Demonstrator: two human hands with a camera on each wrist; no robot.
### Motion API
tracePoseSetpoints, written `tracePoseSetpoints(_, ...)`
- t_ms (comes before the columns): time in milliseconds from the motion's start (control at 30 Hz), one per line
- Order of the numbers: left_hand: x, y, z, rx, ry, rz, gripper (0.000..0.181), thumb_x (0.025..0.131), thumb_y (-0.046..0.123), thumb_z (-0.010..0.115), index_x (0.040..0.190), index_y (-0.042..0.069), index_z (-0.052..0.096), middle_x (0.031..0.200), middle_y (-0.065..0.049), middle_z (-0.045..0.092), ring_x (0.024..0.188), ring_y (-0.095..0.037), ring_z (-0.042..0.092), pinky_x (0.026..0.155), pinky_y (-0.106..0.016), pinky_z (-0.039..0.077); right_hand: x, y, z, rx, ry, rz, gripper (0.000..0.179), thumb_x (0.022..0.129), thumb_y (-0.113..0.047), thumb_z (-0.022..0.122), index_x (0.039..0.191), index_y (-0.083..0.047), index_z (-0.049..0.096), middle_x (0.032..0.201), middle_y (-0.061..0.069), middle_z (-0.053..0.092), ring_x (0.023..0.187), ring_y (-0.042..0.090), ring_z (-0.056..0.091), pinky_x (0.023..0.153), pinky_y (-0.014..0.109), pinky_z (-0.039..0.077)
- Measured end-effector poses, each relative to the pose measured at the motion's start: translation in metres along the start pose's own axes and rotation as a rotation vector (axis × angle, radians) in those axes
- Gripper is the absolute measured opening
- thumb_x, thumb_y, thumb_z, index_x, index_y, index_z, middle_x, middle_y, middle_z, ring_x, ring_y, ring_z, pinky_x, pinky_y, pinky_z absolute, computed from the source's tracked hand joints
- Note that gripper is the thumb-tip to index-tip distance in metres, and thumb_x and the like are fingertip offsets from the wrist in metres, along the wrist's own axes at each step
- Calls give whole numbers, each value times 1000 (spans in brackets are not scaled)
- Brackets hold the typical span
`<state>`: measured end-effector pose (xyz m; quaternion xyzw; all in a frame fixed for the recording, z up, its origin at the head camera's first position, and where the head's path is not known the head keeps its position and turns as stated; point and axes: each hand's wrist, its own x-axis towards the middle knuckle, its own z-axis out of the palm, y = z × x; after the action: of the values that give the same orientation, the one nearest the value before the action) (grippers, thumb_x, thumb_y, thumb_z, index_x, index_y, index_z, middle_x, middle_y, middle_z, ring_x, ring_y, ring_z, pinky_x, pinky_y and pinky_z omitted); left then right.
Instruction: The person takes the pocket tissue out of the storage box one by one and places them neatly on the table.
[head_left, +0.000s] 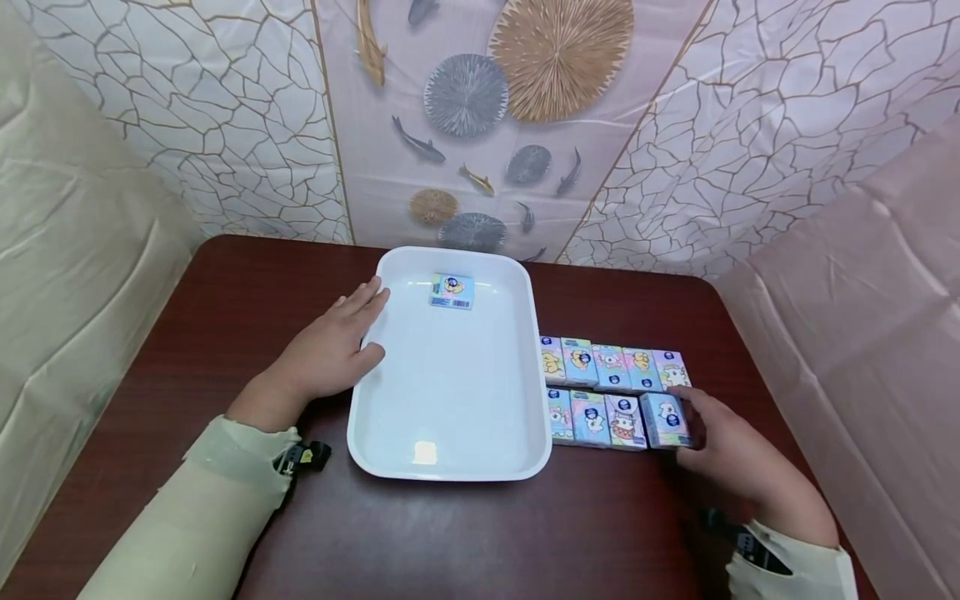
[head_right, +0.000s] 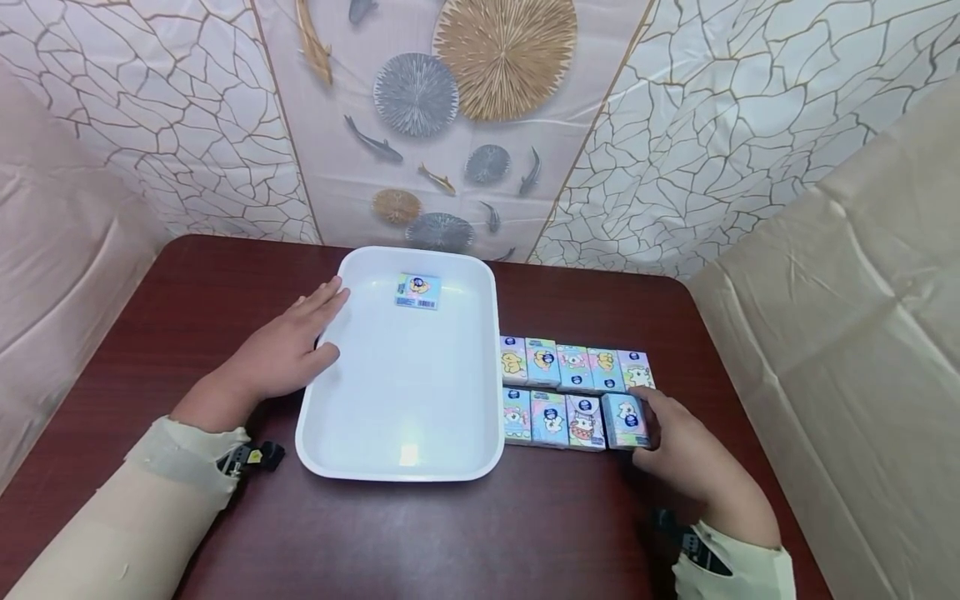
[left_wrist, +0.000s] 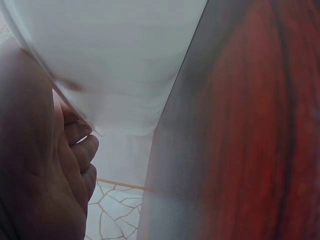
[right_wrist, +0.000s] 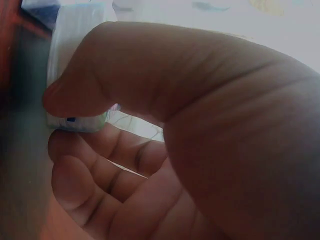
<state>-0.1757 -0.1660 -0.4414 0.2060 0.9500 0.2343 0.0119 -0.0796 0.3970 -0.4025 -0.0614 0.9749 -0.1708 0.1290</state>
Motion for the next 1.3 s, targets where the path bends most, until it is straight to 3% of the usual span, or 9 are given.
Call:
tracePoseSetpoints(400,-1,3,-2,-17,-3,-5,75,103,33,49,170,16,19,179,0,8,164,-31,18,134,-52,15,8,7,10,61,-71,43,83,84,-10,81,154,-1,39,110,11,62,96,23,58,70,26,50)
tracePoseSetpoints(967,0,0,2,-36,-8,-10,76,103,32,50,170,18,18,179,2,5,164,-33,18,133,-53,15,8,8,15,60,-75,55,84,86,-18,85,155,-5,39,110,10,63,94,21,58,68,26,50)
tracePoseSetpoints(1300,-1,2,0,-38,-8,-18,76,103,32,50,170,18,18,179,2,5,164,-33,18,133,-52,15,4,3,10,83,-60,42,88,84,-22,88,156,-8,38,113,13,65,91,20,64,71,29,56)
